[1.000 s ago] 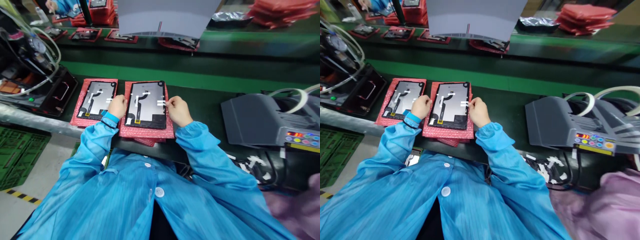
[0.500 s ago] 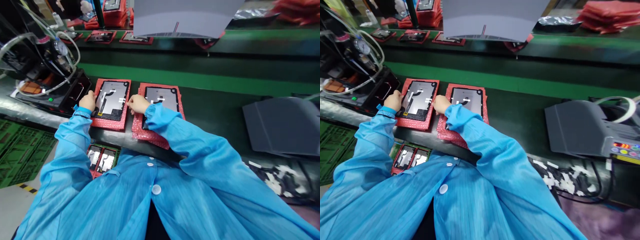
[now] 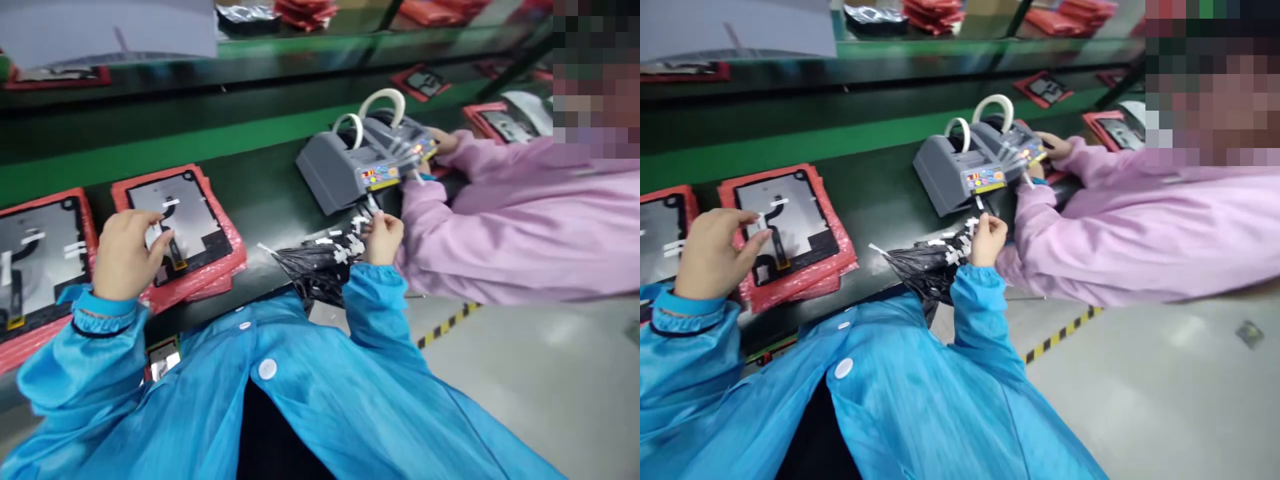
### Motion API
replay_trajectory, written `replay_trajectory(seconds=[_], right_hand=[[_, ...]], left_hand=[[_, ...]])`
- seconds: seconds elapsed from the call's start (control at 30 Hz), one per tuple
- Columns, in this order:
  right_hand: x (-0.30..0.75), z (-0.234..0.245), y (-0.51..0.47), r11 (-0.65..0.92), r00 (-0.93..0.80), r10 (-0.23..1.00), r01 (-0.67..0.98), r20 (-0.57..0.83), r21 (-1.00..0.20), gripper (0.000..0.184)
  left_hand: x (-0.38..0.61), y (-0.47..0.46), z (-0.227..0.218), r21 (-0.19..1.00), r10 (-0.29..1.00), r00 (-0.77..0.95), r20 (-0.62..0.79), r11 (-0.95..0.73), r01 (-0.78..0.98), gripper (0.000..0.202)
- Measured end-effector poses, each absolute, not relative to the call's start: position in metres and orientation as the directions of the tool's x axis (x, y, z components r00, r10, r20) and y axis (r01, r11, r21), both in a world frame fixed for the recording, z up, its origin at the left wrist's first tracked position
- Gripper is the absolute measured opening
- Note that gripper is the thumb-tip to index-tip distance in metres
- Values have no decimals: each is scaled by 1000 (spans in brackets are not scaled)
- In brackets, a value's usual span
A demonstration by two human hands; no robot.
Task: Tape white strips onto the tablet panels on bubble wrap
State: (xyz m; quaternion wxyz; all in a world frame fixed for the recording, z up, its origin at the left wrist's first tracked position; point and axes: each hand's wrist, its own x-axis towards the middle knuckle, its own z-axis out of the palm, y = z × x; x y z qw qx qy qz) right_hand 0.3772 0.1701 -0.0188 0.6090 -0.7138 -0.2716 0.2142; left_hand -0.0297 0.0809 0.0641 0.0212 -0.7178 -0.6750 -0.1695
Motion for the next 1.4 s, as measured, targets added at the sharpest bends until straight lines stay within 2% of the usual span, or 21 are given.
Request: replay_trajectory(seconds=[0.13,0.2,0.3,0.37,0.5,0.6,0.8,0.97,1.07,1.17,1.27,1.4], right_hand=[[396,-21,192,-132,629,772,18,-91,-991,38],[397,-21,198,-61,617,786,35,-26,-997,36],[397,-20,197,63,684,713,160,157,-985,31],[400,-21,194,98,708,676,188,204,-977,30],[405,-26,197,55,706,699,106,114,-993,32],[404,-27,203,17,684,727,70,61,-997,37],[398,-30,212,26,706,706,39,46,-999,36],[400,-32,213,43,728,673,137,131,-990,42],[387,-19,198,112,701,663,252,261,-961,43],[351,2,176,201,511,796,281,324,-938,48],[301,20,164,211,167,956,179,241,-961,52],[241,29,169,152,-225,964,33,140,-988,56]], left_hand=[[13,105,61,253,950,167,263,-235,939,33],[19,109,61,255,956,166,243,-228,940,31],[15,109,64,269,965,131,227,-191,944,28],[9,108,67,286,971,98,217,-160,945,28],[2,112,72,270,980,57,190,-108,957,28],[0,120,73,258,982,96,165,-137,956,29],[-2,133,70,232,976,186,111,-208,950,29],[-1,151,68,257,966,253,59,-259,931,27],[7,160,67,343,948,315,49,-312,886,25],[25,163,69,477,938,344,50,-325,817,25],[45,161,70,585,935,351,46,-310,749,29],[50,159,66,674,952,303,41,-251,695,23]])
